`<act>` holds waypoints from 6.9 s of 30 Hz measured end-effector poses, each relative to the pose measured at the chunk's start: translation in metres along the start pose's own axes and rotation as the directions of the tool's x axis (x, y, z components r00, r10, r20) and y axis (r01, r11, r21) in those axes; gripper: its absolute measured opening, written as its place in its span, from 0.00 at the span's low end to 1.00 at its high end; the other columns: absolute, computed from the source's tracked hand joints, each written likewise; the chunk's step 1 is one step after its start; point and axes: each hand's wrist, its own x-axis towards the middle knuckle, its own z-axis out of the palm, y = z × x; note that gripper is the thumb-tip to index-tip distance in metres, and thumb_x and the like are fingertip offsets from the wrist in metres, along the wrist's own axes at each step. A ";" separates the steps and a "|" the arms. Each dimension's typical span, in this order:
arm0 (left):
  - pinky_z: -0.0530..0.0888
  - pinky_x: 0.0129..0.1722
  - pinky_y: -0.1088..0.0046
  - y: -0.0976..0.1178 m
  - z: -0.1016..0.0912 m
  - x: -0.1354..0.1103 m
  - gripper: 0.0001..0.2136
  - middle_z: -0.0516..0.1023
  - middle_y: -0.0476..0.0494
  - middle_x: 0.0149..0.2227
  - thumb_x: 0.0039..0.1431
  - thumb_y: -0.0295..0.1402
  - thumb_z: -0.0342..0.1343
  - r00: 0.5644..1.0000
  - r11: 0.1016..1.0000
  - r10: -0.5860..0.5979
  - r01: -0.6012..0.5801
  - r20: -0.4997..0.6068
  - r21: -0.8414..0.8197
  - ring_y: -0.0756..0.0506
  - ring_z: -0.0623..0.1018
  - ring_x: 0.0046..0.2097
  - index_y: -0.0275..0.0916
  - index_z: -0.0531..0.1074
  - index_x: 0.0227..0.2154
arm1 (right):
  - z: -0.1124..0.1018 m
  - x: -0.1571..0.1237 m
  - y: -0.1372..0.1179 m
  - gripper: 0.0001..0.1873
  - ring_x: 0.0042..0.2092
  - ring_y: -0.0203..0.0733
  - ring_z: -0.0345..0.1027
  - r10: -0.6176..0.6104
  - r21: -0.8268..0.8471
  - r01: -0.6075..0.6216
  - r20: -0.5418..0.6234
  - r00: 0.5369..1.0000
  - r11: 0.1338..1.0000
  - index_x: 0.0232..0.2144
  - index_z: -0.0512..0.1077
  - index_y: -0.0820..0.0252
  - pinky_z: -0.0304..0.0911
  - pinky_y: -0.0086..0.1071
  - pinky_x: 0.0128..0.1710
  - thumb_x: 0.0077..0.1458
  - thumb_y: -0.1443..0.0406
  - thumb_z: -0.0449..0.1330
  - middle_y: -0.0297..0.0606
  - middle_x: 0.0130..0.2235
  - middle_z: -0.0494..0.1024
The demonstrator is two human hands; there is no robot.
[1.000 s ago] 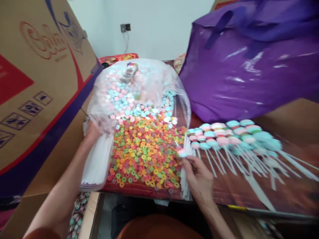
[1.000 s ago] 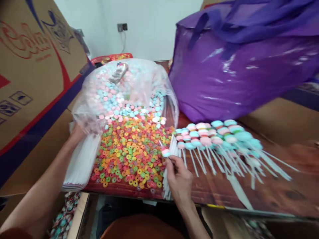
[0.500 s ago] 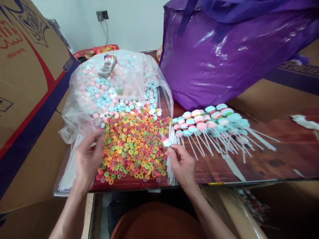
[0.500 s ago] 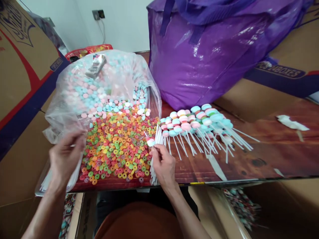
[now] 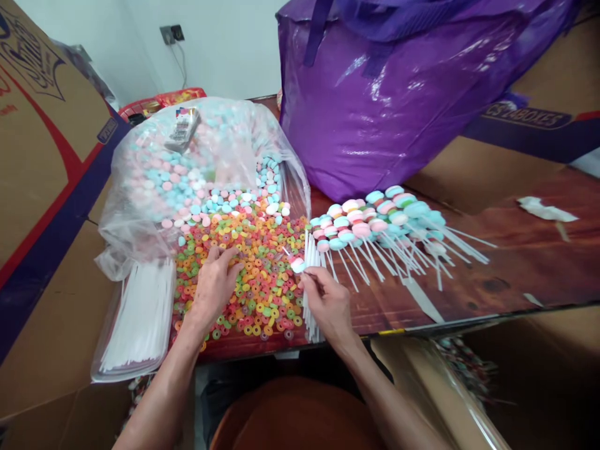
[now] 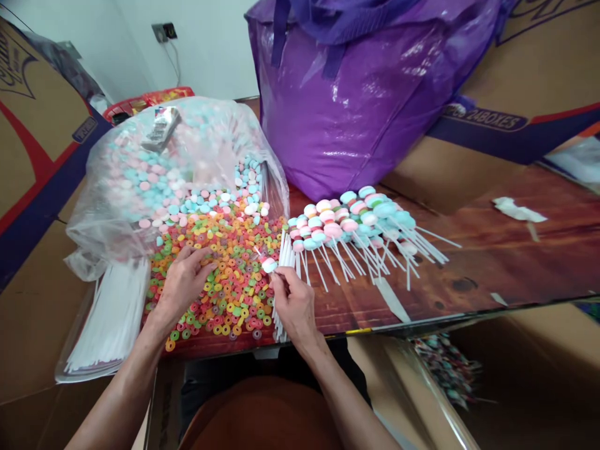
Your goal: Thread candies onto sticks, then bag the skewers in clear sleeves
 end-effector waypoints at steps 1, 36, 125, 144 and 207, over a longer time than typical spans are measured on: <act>0.71 0.35 0.72 0.000 0.000 0.000 0.11 0.72 0.45 0.37 0.60 0.31 0.58 1.000 1.000 0.001 -0.001 -0.004 -0.013 0.48 0.74 0.31 0.39 0.75 0.45 | 0.000 0.000 0.000 0.08 0.26 0.37 0.72 0.002 -0.001 -0.002 0.002 1.000 1.000 0.35 0.73 0.58 0.66 0.27 0.29 0.61 0.62 0.55 0.32 0.26 0.78; 0.71 0.42 0.67 0.064 0.056 0.133 0.17 0.72 0.38 0.40 0.58 0.20 0.48 0.898 0.919 0.279 -0.352 0.340 0.178 0.41 0.74 0.43 0.40 0.79 0.43 | -0.005 0.002 -0.002 0.09 0.24 0.35 0.67 0.015 0.003 -0.015 -0.015 1.000 1.000 0.33 0.71 0.57 0.60 0.25 0.26 0.63 0.63 0.53 0.30 0.24 0.73; 0.74 0.43 0.68 0.059 0.068 0.106 0.16 0.72 0.39 0.44 0.62 0.23 0.45 0.805 0.849 0.516 -0.526 0.291 -0.049 0.45 0.74 0.41 0.37 0.73 0.48 | -0.006 0.002 -0.001 0.10 0.26 0.35 0.65 0.125 0.117 -0.117 -0.067 0.990 0.986 0.30 0.70 0.58 0.59 0.27 0.28 0.62 0.61 0.54 0.30 0.25 0.72; 0.76 0.41 0.70 0.066 0.056 0.059 0.15 0.82 0.44 0.38 0.56 0.36 0.58 0.955 0.466 -0.064 0.286 0.290 -0.838 0.48 0.78 0.37 0.34 0.78 0.44 | -0.005 0.000 -0.003 0.12 0.25 0.33 0.60 0.046 0.057 -0.043 -0.055 0.997 0.997 0.31 0.72 0.58 0.56 0.26 0.27 0.63 0.62 0.53 0.29 0.23 0.67; 0.68 0.31 0.73 0.051 0.046 0.083 0.09 0.77 0.48 0.26 0.50 0.38 0.63 0.980 0.663 -0.026 0.163 0.195 -0.731 0.49 0.73 0.29 0.36 0.77 0.27 | -0.010 0.007 -0.004 0.13 0.26 0.34 0.61 0.069 0.078 -0.065 -0.046 0.997 0.995 0.30 0.73 0.60 0.57 0.26 0.28 0.62 0.61 0.54 0.30 0.24 0.68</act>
